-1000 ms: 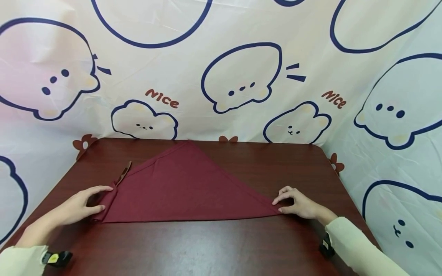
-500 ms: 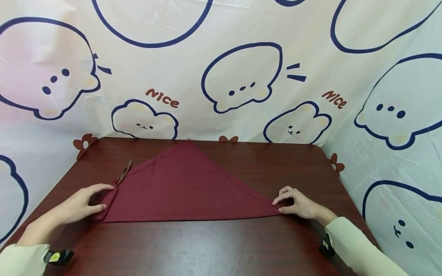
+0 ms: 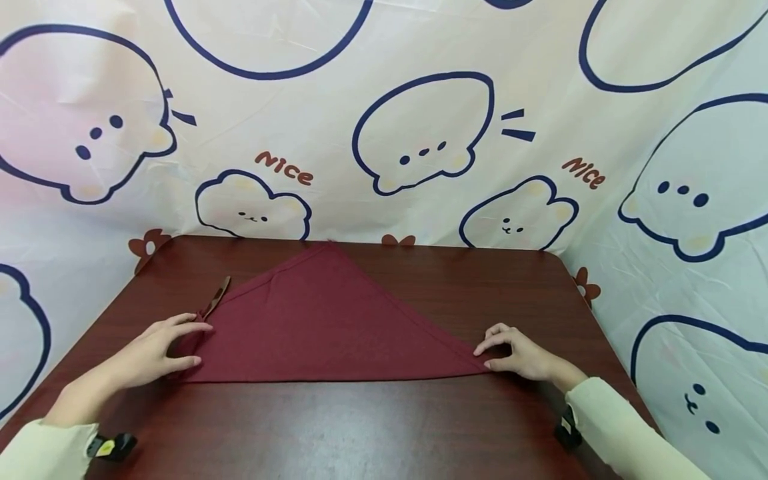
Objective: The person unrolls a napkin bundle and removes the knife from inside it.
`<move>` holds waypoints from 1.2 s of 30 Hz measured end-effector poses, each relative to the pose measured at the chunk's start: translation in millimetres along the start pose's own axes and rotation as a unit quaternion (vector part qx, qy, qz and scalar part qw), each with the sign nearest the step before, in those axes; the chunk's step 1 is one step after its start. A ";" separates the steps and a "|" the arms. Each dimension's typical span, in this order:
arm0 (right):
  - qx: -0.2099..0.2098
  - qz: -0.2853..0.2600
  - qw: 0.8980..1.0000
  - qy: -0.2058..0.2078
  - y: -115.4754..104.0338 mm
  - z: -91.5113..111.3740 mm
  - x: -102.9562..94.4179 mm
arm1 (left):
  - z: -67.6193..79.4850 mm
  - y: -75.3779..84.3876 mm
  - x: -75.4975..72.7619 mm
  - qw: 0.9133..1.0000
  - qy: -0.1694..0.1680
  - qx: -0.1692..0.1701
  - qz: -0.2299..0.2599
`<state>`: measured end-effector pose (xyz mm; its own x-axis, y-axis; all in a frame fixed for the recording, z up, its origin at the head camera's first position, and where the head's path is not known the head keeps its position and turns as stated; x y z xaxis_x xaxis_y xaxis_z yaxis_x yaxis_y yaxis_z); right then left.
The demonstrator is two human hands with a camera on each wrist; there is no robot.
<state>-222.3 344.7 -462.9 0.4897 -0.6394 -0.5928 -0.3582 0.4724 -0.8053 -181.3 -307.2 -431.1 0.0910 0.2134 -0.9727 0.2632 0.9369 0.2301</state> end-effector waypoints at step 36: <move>0.000 0.001 1.000 0.009 0.5 -0.1 2.7 | 8.8 -36.6 5.5 0.999 0.033 -0.011 0.005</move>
<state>-221.2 343.2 -464.9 0.4746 -0.6488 -0.5948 -0.3591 0.4743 -0.8038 -182.1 -342.7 -444.6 0.0303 0.2396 -0.9704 0.2411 0.9404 0.2397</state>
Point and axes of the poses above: each hand's wrist, its own z-axis away from the middle knuckle, its own x-axis out of the palm, y = z × x, the point moved 2 cm from there along -z, towards the middle knuckle, and after that the axes turned 9 degrees about -z, right-handed, at the moved point
